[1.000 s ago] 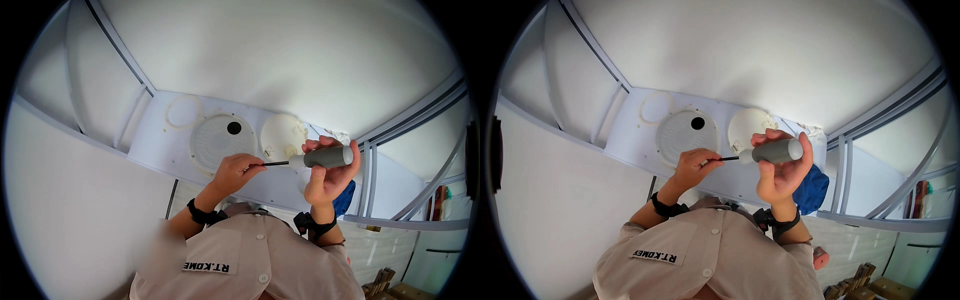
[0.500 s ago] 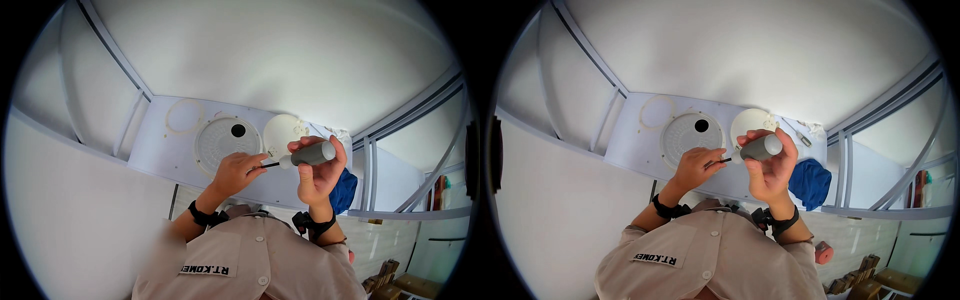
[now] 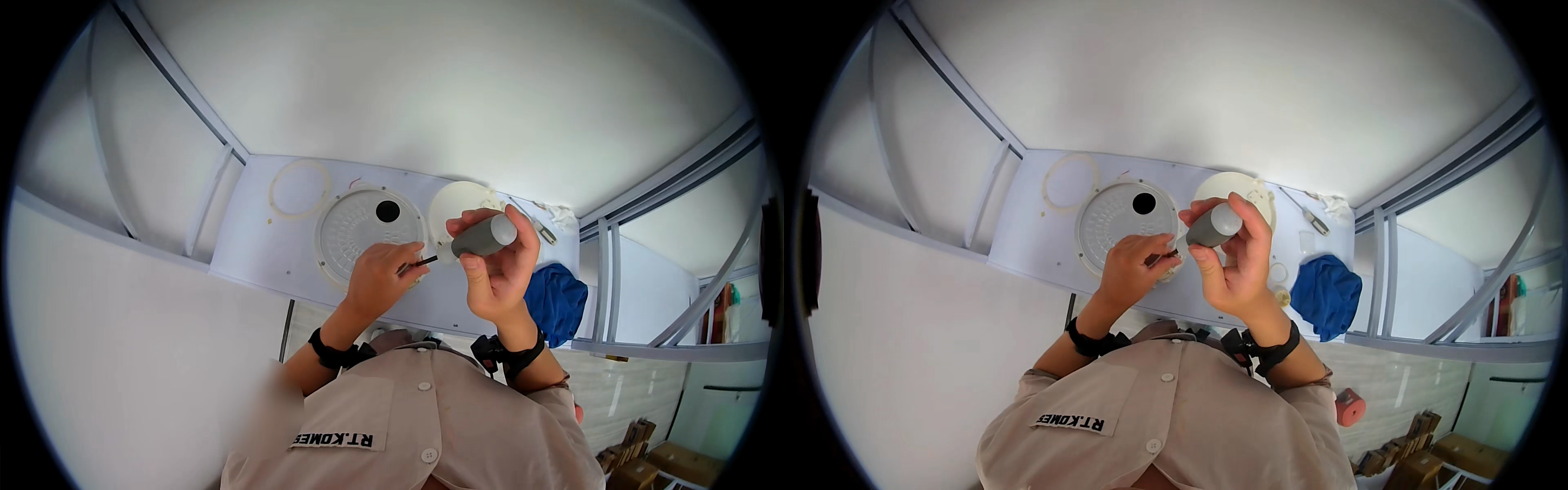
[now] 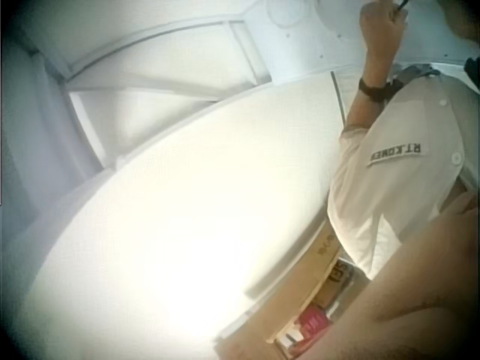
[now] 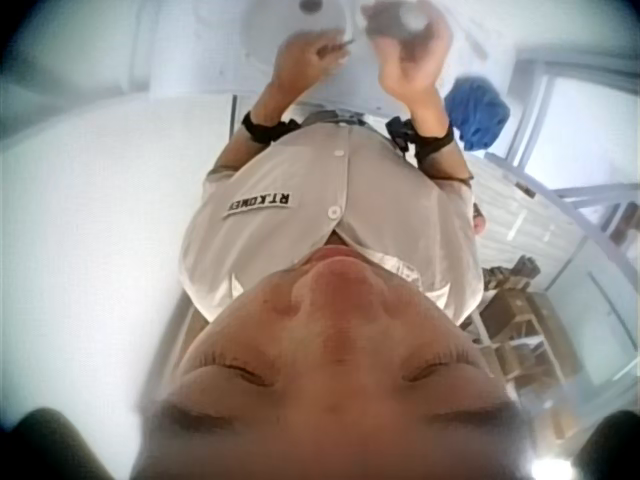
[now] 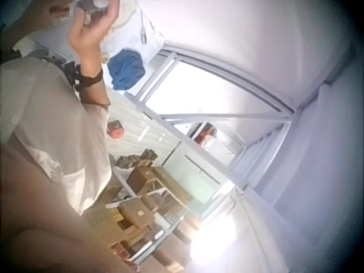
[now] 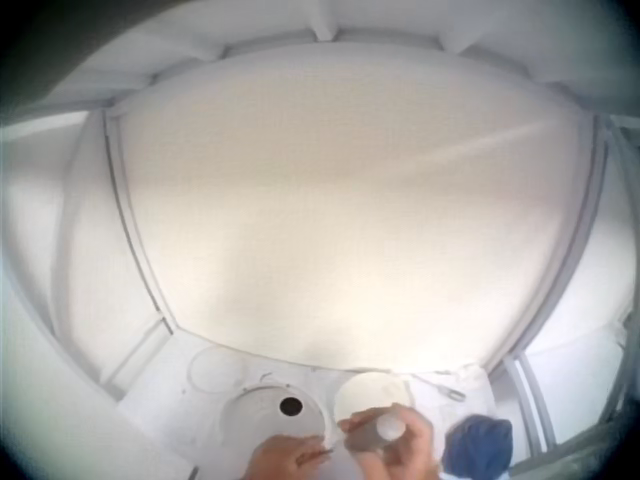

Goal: The person assembles a white plastic appliance component on a workbench. They use a screwdriver to tighten screws into a circular lid, securing it to the main body of the device. The person handles the lid and the screwdriver throughout the process.

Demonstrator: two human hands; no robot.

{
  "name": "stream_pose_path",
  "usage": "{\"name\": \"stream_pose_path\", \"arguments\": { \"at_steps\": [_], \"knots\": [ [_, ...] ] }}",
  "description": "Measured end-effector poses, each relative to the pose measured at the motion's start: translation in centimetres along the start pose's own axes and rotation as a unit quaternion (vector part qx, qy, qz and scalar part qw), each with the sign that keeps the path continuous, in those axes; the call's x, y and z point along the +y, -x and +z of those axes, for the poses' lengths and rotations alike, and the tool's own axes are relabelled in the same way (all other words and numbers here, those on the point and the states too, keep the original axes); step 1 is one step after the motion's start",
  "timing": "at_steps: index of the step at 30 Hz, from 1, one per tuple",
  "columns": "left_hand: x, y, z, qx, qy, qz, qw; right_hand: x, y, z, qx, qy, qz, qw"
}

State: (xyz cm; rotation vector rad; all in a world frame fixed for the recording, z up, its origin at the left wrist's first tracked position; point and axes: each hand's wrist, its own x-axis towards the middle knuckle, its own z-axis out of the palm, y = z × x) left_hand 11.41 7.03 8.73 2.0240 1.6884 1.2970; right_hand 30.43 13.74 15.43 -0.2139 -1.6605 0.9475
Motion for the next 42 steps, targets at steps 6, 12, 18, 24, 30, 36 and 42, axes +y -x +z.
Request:
{"name": "stream_pose_path", "arguments": {
  "at_steps": [6, 12, 18, 24, 30, 36, 42],
  "knots": [
    [0.5, 0.2, -0.9, -0.044, -0.035, -0.012, 0.998, 0.8, 0.0, 0.1, -0.006, -0.012, 0.008, 1.000],
    [0.2, 0.8, -1.2, -0.053, -0.049, -0.002, 0.997, 1.1, -0.2, 0.1, -0.015, -0.020, 0.010, 1.000],
    [0.5, 1.0, -1.4, -0.043, -0.064, 0.004, 0.997, 1.3, -0.2, 0.3, -0.027, -0.002, 0.035, 0.999],
    [0.2, 1.4, -1.1, -0.040, -0.042, -0.002, 0.998, 2.5, -0.5, 0.0, -0.045, 0.071, -0.047, 0.995],
    [-0.1, 1.5, -0.6, 0.024, -0.037, 0.013, 0.999, 1.4, -1.8, 0.6, -0.034, 0.207, -0.143, 0.967],
    [-0.3, 1.5, -0.5, 0.026, -0.025, -0.004, 0.999, 0.3, -3.0, 1.2, -0.064, 0.104, -0.050, 0.991],
    [0.0, 1.4, -0.8, 0.016, -0.038, -0.029, 0.999, 0.1, -2.7, 0.5, -0.068, 0.202, -0.077, 0.974]
  ]
}}
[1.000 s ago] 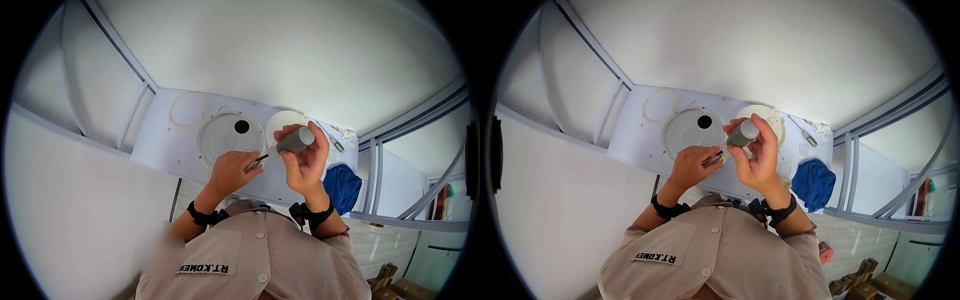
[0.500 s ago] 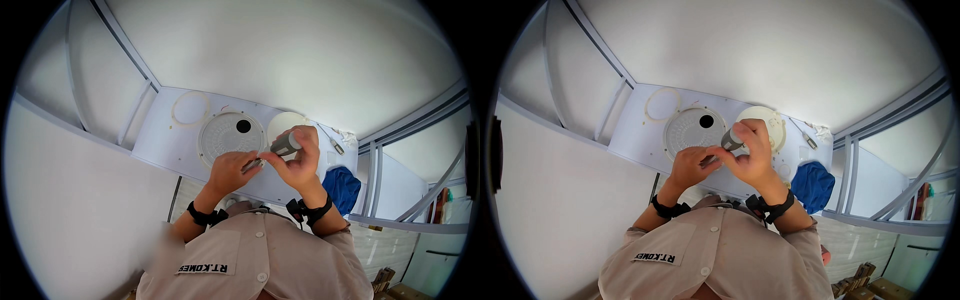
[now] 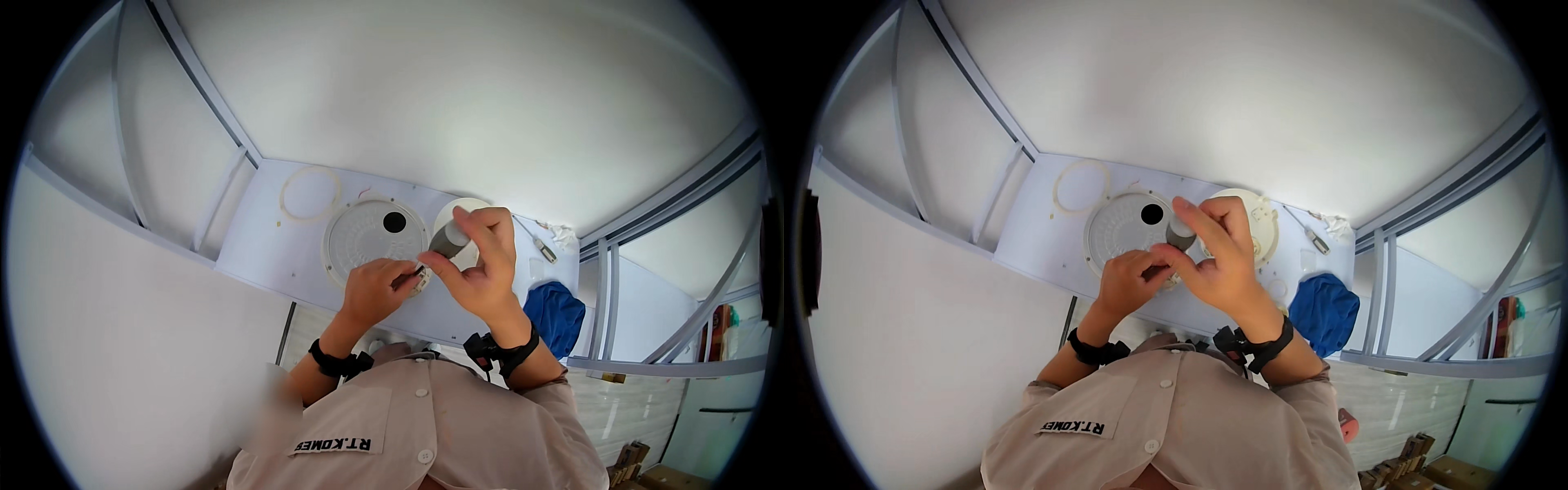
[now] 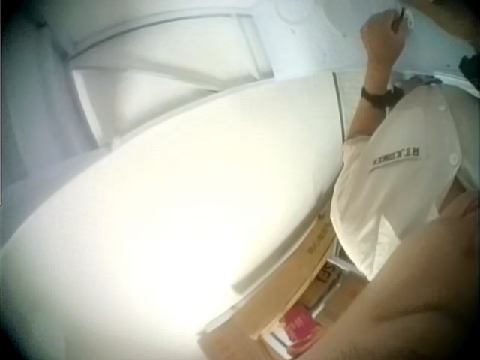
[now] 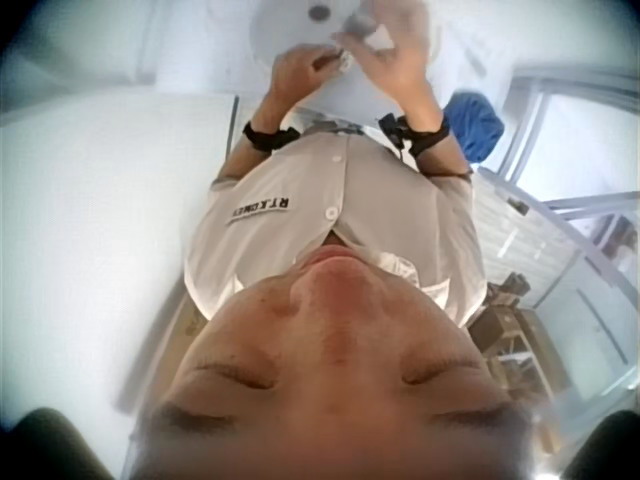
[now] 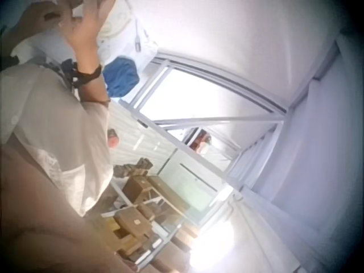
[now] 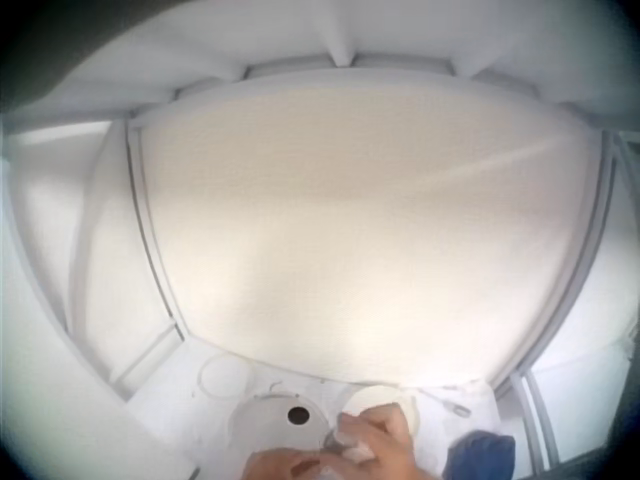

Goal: The person assembles a white plastic appliance component on a workbench. They use a screwdriver to tighten screws into a circular lid, securing it to the main body of the device. The person handles the lid and the screwdriver throughout the process.

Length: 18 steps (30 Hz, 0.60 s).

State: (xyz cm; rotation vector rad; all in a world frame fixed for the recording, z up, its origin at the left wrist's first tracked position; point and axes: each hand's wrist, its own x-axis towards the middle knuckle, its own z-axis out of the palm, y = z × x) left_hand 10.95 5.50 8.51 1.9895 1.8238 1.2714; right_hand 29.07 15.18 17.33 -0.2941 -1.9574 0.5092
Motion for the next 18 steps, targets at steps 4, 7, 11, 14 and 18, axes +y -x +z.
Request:
{"name": "stream_pose_path", "arguments": {
  "at_steps": [4, 7, 11, 14, 18],
  "knots": [
    [0.1, -0.1, -0.1, -0.003, -0.004, -0.009, 1.000, -1.4, -1.0, 0.1, 0.011, 0.026, -0.008, 1.000],
    [0.1, -0.1, 0.1, 0.001, 0.006, -0.008, 1.000, -2.1, -1.7, 0.8, 0.011, -0.066, 0.025, 0.997],
    [0.2, -0.2, 0.0, 0.000, 0.007, -0.015, 1.000, -1.2, -1.1, 0.3, -0.039, -0.073, 0.047, 0.995],
    [0.3, -0.1, 0.0, -0.001, 0.006, -0.021, 1.000, -1.0, -0.3, 0.4, -0.023, 0.021, 0.049, 0.998],
    [0.4, -0.2, -0.2, -0.004, 0.002, -0.020, 1.000, -0.9, -0.8, 0.7, 0.009, 0.003, 0.038, 0.999]
  ]
}}
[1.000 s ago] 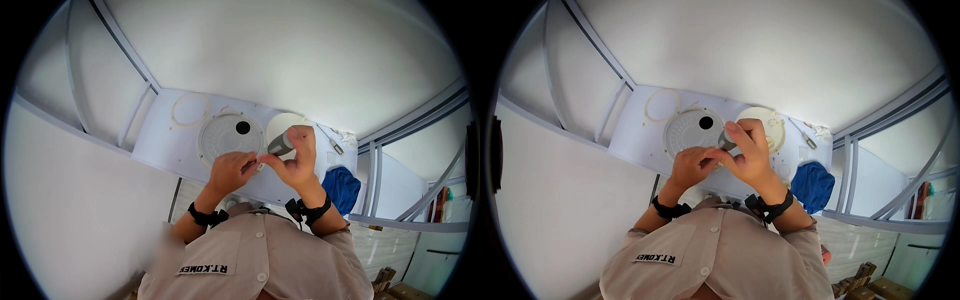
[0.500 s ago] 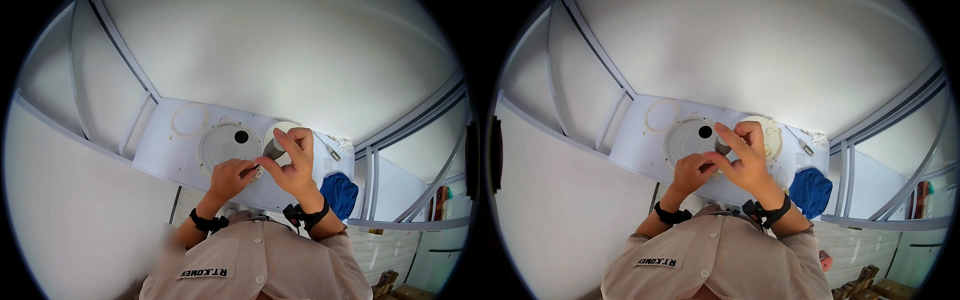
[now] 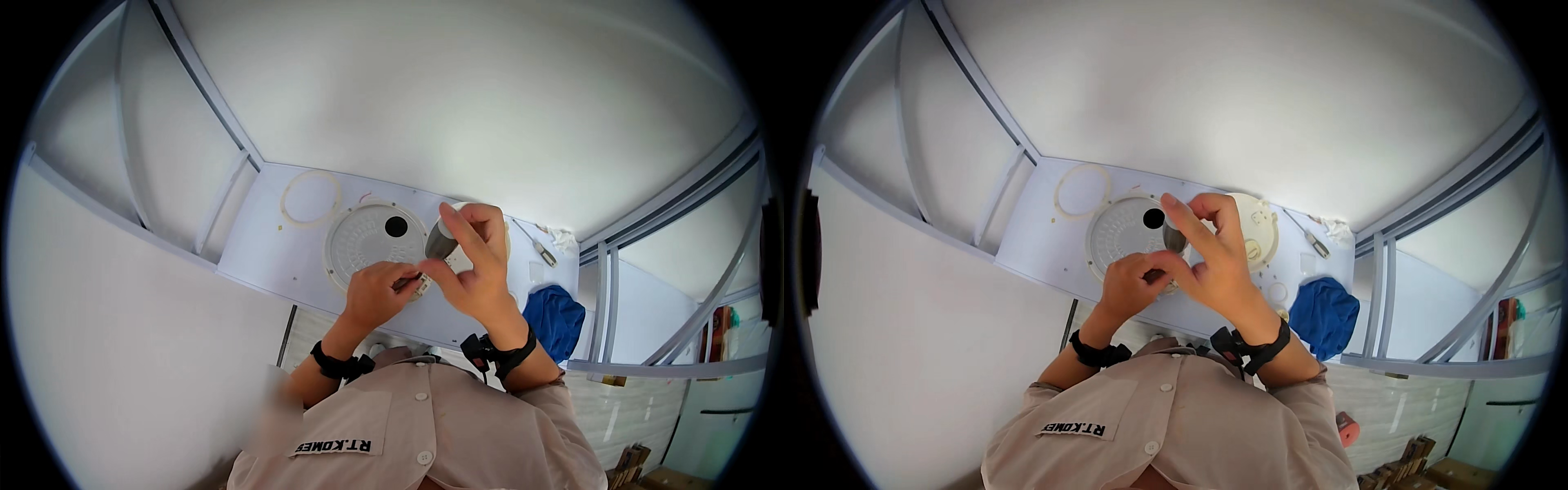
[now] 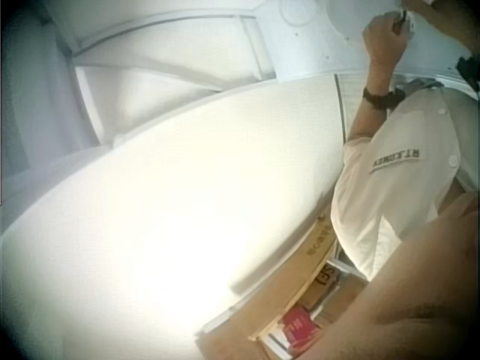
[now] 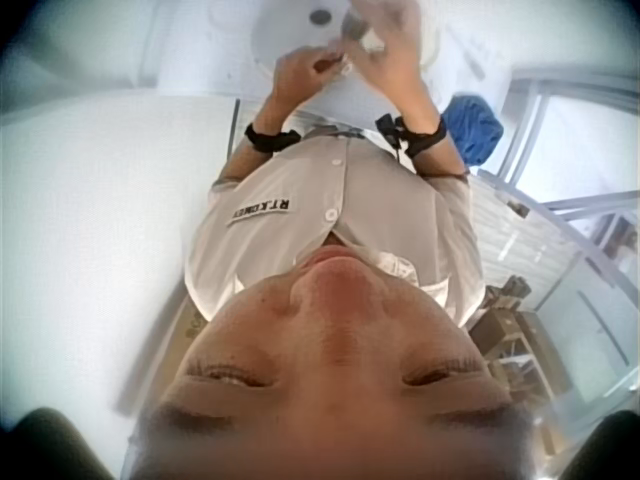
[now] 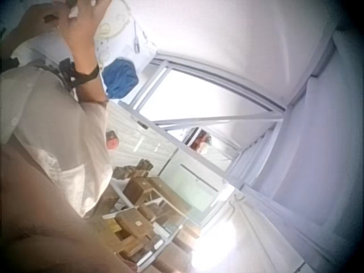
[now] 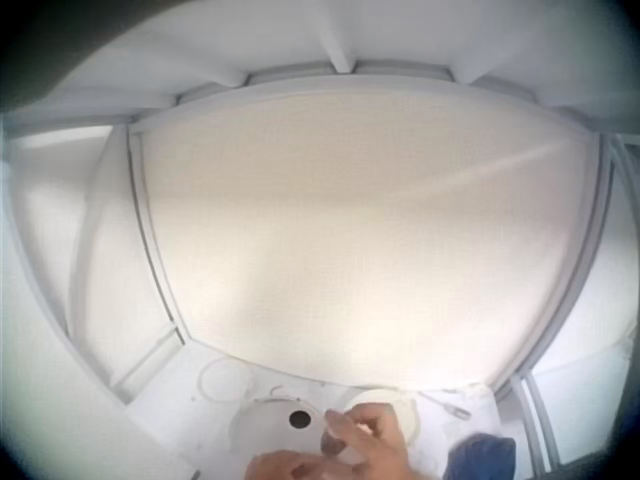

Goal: The person assembles a white plastic appliance component on a workbench. They use a screwdriver to tighten screws into a circular lid, securing it to the main body of the device. The person handles the lid and the screwdriver throughout the process.

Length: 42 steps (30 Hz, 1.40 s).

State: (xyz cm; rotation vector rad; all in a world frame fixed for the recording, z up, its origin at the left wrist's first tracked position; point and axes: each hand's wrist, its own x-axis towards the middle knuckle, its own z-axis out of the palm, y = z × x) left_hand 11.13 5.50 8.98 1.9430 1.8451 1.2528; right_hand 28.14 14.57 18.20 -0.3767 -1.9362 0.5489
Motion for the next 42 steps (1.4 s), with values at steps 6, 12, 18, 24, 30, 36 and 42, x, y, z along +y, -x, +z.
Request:
{"name": "stream_pose_path", "arguments": {
  "at_steps": [6, 12, 18, 24, 30, 36, 42],
  "knots": [
    [-0.4, 0.1, 0.1, -0.004, 0.003, 0.000, 1.000, -0.7, -0.7, -0.2, -0.038, -0.101, 0.004, 0.994],
    [0.5, -0.1, -0.4, -0.015, -0.003, -0.014, 1.000, -0.6, 0.0, -0.2, 0.011, 0.026, -0.010, 1.000],
    [-0.4, 0.0, 0.4, 0.029, 0.025, 0.014, 0.999, -1.6, -1.8, -1.0, -0.043, -0.036, 0.021, 0.998],
    [-0.2, 0.0, 0.3, 0.007, 0.022, 0.003, 1.000, 0.0, 0.2, -0.8, 0.023, 0.043, 0.023, 0.999],
    [-0.6, 0.1, 0.4, 0.006, 0.016, 0.013, 1.000, -0.4, -1.3, -1.2, -0.026, -0.079, -0.017, 0.996],
    [-0.2, -0.1, 0.2, 0.004, 0.007, 0.013, 1.000, 0.2, 0.2, -1.4, 0.000, 0.011, -0.026, 1.000],
    [-0.4, 0.0, 0.1, -0.009, 0.001, 0.006, 1.000, 0.0, -0.2, -0.2, 0.008, -0.099, -0.026, 0.995]
  ]
}}
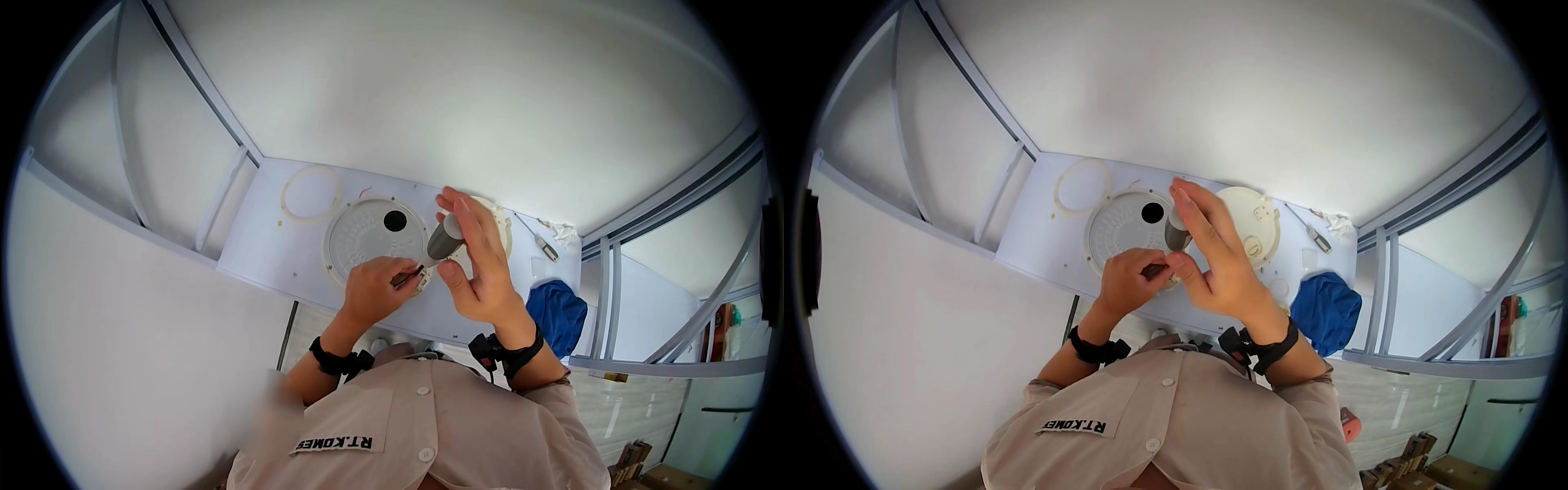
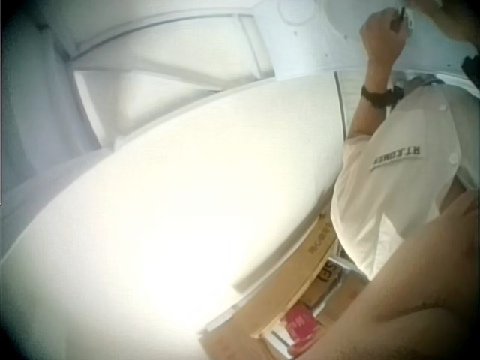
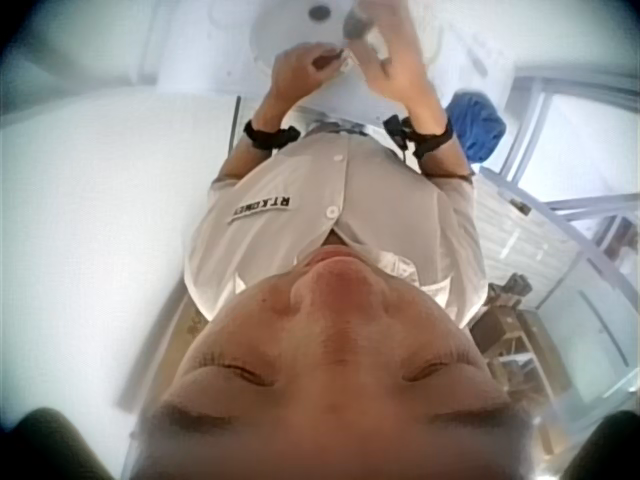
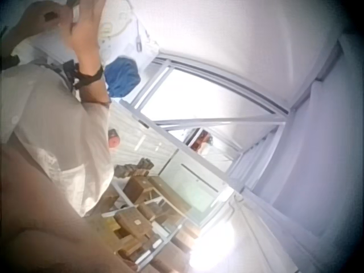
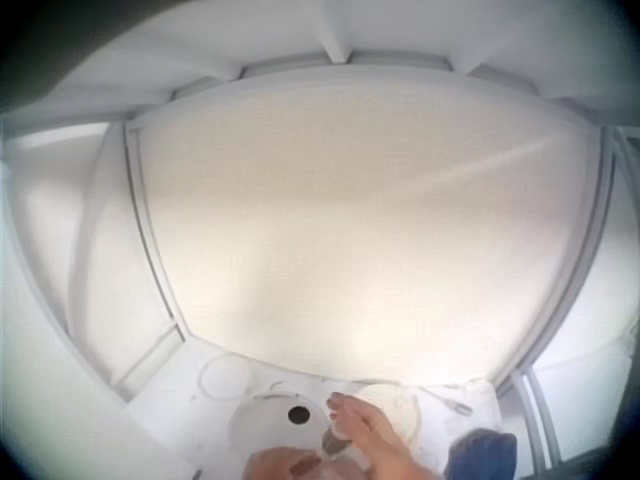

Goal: The person assembles a white plastic appliance component on a workbench. They use a screwdriver to tighten screws into a circular lid, securing it to the main body of the device. The person handles the lid and the screwdriver throughout the process.

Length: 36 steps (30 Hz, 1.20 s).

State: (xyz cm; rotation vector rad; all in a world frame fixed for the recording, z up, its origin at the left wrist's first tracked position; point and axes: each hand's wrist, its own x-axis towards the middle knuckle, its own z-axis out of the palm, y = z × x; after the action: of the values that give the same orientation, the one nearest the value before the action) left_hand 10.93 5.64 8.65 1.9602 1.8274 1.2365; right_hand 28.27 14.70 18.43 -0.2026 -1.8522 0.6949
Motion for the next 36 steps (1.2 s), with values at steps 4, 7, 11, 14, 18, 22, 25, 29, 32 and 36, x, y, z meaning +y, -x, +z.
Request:
{"name": "stream_pose_path", "arguments": {
  "at_steps": [4, 7, 11, 14, 18, 22, 25, 29, 32, 36],
  "knots": [
    [-0.1, 0.0, 0.2, 0.005, 0.013, 0.000, 1.000, 1.1, 1.2, -0.6, -0.034, 0.050, -0.032, 0.998],
    [0.0, -0.1, 0.3, 0.007, 0.014, 0.001, 1.000, 1.4, 2.1, -0.9, -0.003, 0.152, -0.066, 0.986],
    [0.0, 0.0, 0.2, 0.014, 0.013, 0.002, 1.000, 0.4, 1.3, -0.9, -0.030, 0.101, -0.019, 0.994],
    [-0.3, 0.0, 0.4, 0.019, 0.014, 0.007, 1.000, 0.7, 1.1, 0.1, -0.012, 0.007, 0.031, 0.999],
    [-0.1, -0.1, 0.2, 0.010, 0.004, 0.005, 1.000, 1.0, 0.9, -1.1, -0.054, 0.039, 0.022, 0.998],
    [0.8, -0.4, -0.4, -0.002, -0.018, -0.005, 1.000, 0.7, 0.9, -0.5, -0.011, 0.136, -0.024, 0.990],
    [0.6, -0.3, -0.4, 0.003, -0.014, -0.007, 1.000, 0.5, 0.3, -0.3, -0.026, 0.131, -0.041, 0.990],
    [0.4, -0.3, -0.3, 0.003, -0.006, -0.006, 1.000, 0.1, 0.2, 0.6, -0.042, -0.056, 0.016, 0.997],
    [0.2, -0.1, -0.1, 0.006, -0.012, -0.008, 1.000, 0.6, 0.3, 0.2, -0.079, -0.047, 0.016, 0.996],
    [0.4, -0.2, 0.0, 0.015, -0.017, -0.008, 1.000, 0.9, 0.2, 0.1, -0.024, 0.110, -0.037, 0.993]
  ]
}}
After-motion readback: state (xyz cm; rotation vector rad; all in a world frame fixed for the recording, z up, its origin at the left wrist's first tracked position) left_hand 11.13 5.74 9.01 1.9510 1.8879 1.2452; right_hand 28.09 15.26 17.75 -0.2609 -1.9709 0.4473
